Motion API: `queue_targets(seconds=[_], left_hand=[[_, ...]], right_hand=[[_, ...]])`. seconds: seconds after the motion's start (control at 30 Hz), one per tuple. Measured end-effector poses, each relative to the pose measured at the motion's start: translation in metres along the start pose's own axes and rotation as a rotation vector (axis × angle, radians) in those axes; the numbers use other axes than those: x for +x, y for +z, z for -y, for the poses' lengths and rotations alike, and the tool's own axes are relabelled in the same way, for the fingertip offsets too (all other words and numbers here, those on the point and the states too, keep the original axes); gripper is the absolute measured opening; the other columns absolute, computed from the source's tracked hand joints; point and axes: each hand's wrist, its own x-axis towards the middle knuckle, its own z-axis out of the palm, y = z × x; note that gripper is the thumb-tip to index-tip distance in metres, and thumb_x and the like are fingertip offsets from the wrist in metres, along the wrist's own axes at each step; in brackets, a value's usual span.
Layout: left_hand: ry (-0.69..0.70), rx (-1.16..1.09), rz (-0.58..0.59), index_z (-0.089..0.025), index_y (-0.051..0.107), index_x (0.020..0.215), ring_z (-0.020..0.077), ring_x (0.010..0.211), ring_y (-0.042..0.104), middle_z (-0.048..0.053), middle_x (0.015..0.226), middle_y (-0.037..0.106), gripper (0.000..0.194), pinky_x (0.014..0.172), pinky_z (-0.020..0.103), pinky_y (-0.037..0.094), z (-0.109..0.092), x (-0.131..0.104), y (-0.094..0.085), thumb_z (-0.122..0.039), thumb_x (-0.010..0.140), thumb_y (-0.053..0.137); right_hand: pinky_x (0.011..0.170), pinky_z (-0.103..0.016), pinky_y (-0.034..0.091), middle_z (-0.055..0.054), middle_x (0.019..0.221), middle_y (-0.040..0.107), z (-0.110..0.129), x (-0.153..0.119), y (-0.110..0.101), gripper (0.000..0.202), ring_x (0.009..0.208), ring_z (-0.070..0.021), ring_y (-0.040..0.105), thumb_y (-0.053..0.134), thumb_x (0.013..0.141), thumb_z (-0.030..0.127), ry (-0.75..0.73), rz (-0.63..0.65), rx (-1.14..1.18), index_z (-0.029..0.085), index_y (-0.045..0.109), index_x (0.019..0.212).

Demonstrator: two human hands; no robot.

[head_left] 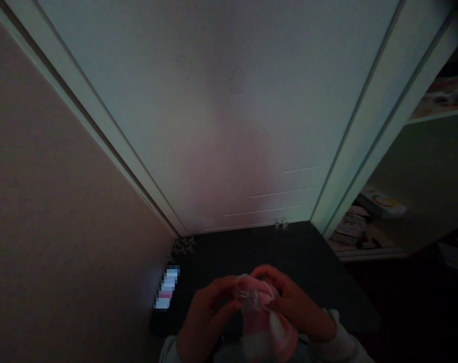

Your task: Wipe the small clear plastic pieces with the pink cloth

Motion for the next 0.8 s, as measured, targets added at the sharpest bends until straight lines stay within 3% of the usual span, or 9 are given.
queue_targets(seconds=[0.13,0.33,0.43,0.6,0.8], left_hand=[[0.035,0.047,0.04,-0.022,0.067,0.105,0.0219,0.092,0.066,0.007,0.103,0.072,0.026,0.081,0.028,0.051,0.001,0.008,0.0,-0.025,0.08,0.063],[0.03,0.065,0.05,-0.022,0.065,0.107,0.0216,0.09,0.066,0.007,0.102,0.071,0.026,0.08,0.029,0.051,0.004,0.015,0.001,-0.024,0.081,0.061],[0.023,0.075,0.047,-0.021,0.064,0.107,0.0212,0.089,0.066,0.007,0.1,0.071,0.026,0.08,0.029,0.05,0.005,0.016,0.002,-0.025,0.082,0.06],[-0.006,0.063,0.019,-0.019,0.065,0.105,0.0215,0.087,0.066,0.007,0.097,0.071,0.026,0.078,0.03,0.051,0.004,0.019,0.003,-0.025,0.08,0.061],[-0.027,-0.065,0.013,-0.019,0.065,0.103,0.0232,0.094,0.064,0.008,0.103,0.07,0.027,0.082,0.03,0.049,0.005,0.027,0.007,-0.033,0.081,0.062]], right_hand=[[0.084,-0.036,0.045,-0.006,0.1,0.068,-0.002,-0.001,-0.006,0.029,0.095,-0.0251,0.06,0.063,0.074,0.028,-0.1,0.034,-0.106,0.022,0.067,0.102],[0.091,-0.038,0.042,-0.008,0.116,0.055,-0.006,0.001,-0.009,0.042,0.11,-0.0263,0.051,0.066,0.073,0.025,-0.23,-0.12,-0.196,0.025,0.058,0.114],[0.092,-0.036,0.04,-0.006,0.116,0.048,-0.01,0.003,-0.01,0.039,0.113,-0.0262,0.047,0.069,0.07,0.023,-0.316,-0.219,-0.232,0.027,0.058,0.108],[0.087,-0.033,0.042,-0.004,0.105,0.052,-0.01,0.004,-0.008,0.021,0.103,-0.0235,0.051,0.069,0.072,0.022,-0.326,-0.251,-0.238,0.025,0.059,0.09],[0.077,-0.032,0.046,-0.004,0.088,0.064,0.002,0.005,-0.006,0.009,0.086,-0.0225,0.06,0.065,0.075,0.027,-0.232,-0.166,-0.158,0.021,0.063,0.082]])
